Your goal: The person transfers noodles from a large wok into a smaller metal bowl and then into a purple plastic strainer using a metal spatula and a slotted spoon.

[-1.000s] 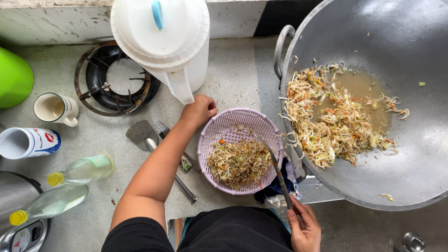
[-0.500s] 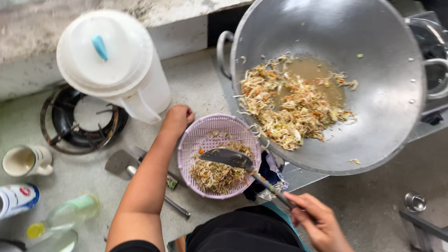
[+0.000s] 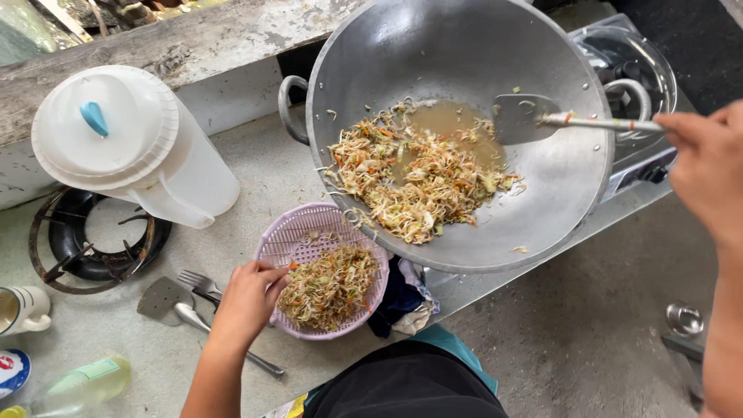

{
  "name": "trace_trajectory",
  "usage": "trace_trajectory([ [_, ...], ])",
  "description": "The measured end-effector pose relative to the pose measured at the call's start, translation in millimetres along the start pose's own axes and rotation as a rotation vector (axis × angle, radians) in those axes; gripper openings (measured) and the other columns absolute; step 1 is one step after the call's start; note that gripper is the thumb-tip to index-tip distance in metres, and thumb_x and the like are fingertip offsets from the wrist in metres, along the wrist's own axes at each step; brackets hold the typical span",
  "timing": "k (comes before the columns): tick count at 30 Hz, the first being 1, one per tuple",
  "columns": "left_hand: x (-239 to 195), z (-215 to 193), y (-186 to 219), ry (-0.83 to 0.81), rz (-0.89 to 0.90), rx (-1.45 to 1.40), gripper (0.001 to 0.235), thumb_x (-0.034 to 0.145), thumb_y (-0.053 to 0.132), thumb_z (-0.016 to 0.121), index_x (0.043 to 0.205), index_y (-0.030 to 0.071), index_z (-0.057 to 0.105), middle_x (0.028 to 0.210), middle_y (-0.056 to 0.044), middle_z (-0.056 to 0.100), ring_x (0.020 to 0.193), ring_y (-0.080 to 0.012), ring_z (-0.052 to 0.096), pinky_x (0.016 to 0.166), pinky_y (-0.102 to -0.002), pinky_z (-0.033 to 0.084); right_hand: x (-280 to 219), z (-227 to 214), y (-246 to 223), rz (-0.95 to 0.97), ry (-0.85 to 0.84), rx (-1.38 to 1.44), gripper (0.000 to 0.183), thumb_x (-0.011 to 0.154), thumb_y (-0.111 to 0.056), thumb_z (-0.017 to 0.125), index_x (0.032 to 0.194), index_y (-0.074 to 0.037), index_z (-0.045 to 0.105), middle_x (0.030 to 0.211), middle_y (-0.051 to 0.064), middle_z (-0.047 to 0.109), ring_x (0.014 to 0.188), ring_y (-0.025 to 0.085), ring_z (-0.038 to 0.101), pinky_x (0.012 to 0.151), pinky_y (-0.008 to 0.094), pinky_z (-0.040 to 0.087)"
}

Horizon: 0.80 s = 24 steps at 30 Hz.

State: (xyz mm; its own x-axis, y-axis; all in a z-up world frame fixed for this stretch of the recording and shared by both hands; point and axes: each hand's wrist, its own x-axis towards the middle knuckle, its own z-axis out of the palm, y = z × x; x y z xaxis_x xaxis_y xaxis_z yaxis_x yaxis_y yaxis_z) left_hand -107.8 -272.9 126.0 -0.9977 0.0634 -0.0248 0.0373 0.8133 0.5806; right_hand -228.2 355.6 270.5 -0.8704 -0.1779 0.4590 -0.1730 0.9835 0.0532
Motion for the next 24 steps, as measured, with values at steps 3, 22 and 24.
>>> trace_trajectory([
  [3,-13.6,-4.9,50.4,0.101,-0.022,0.12,0.028,0.084,0.023,0.074,0.107,0.009,0.079,0.103,-0.011,0.07,0.099,-0.0329,0.063,0.086,-0.042,0.051,51.3,51.5,66.4,-0.103,-0.016,-0.261,0.025,0.1,-0.013,0.074,0.123,-0.02,0.081,0.087,0.01,0.061,0.081,0.022,0.056,0.076,0.032,0.044],
  [22,92.0,5.5,258.3,-0.233,-0.22,0.541,0.046,0.071,0.052,0.084,0.095,0.014,0.075,0.094,-0.004,0.07,0.107,-0.0257,0.054,0.084,-0.043,0.039,186.4,105.9,-84.6,-0.455,-0.861,-0.139,0.025,0.089,-0.04,0.07,0.111,-0.045,0.083,0.096,0.001,0.082,0.105,0.019,0.067,0.102,0.043,0.025],
  [24,99.8,17.4,257.6,-0.246,-0.248,0.574,0.027,0.075,0.039,0.081,0.09,0.017,0.076,0.093,-0.004,0.071,0.108,-0.0256,0.055,0.085,-0.044,0.037,182.2,108.3,-97.1,-0.48,-0.855,-0.1,0.024,0.092,-0.043,0.068,0.11,-0.044,0.084,0.089,0.003,0.081,0.099,0.019,0.064,0.099,0.04,0.026],
])
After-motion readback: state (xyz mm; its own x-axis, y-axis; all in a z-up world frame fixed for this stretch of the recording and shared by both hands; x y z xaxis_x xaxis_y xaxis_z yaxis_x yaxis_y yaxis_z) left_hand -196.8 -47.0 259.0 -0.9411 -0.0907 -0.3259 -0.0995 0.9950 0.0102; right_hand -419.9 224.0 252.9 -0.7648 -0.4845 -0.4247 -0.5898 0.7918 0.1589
